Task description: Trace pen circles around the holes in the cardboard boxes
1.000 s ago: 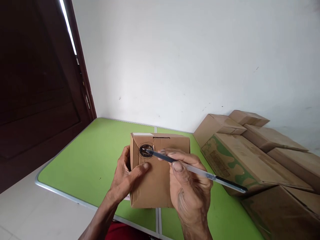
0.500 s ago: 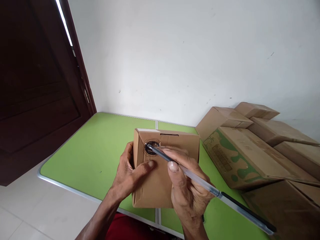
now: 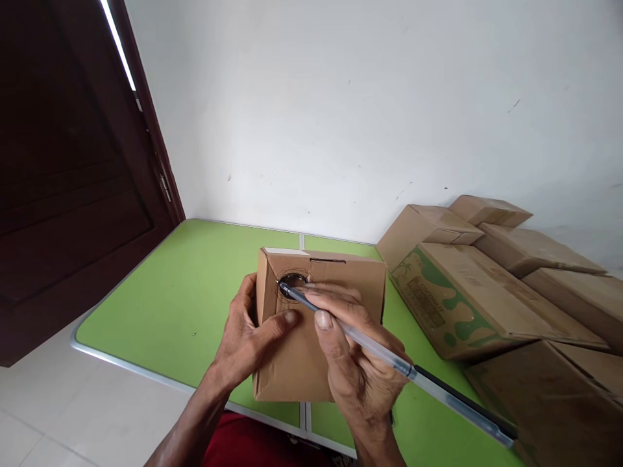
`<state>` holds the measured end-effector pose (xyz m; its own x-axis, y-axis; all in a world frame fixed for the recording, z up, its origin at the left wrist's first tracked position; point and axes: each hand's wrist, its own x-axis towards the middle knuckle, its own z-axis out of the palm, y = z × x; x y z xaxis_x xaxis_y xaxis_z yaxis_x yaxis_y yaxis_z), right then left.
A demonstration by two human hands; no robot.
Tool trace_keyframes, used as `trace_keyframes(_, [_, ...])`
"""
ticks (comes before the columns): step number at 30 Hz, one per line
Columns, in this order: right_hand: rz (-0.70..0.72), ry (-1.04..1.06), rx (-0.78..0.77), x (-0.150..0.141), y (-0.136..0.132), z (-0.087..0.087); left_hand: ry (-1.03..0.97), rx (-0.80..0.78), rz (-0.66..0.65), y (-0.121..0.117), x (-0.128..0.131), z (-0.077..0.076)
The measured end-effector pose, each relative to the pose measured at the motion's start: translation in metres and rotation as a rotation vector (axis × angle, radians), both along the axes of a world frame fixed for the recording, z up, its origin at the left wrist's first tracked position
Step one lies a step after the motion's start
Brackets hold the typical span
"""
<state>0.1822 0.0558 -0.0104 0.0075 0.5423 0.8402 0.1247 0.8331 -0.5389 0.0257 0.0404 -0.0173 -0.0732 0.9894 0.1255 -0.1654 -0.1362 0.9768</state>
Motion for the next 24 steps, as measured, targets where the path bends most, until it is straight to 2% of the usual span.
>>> trace_keyframes(11, [-0.018,-0.008,0.021,0.011,-0.001,-0.002,-0.027,-0.010,-0.006,0.001,-0.003,-0.004])
trace_keyframes(16, [-0.108,0.047,-0.035,0.018,-0.002,-0.009,-0.052,-0.019,0.000,0.000,-0.003,-0.004])
trace_keyframes(24, [-0.241,0.226,-0.025,0.006,0.006,-0.001,-0.063,-0.043,-0.033,0.000,0.001,-0.005])
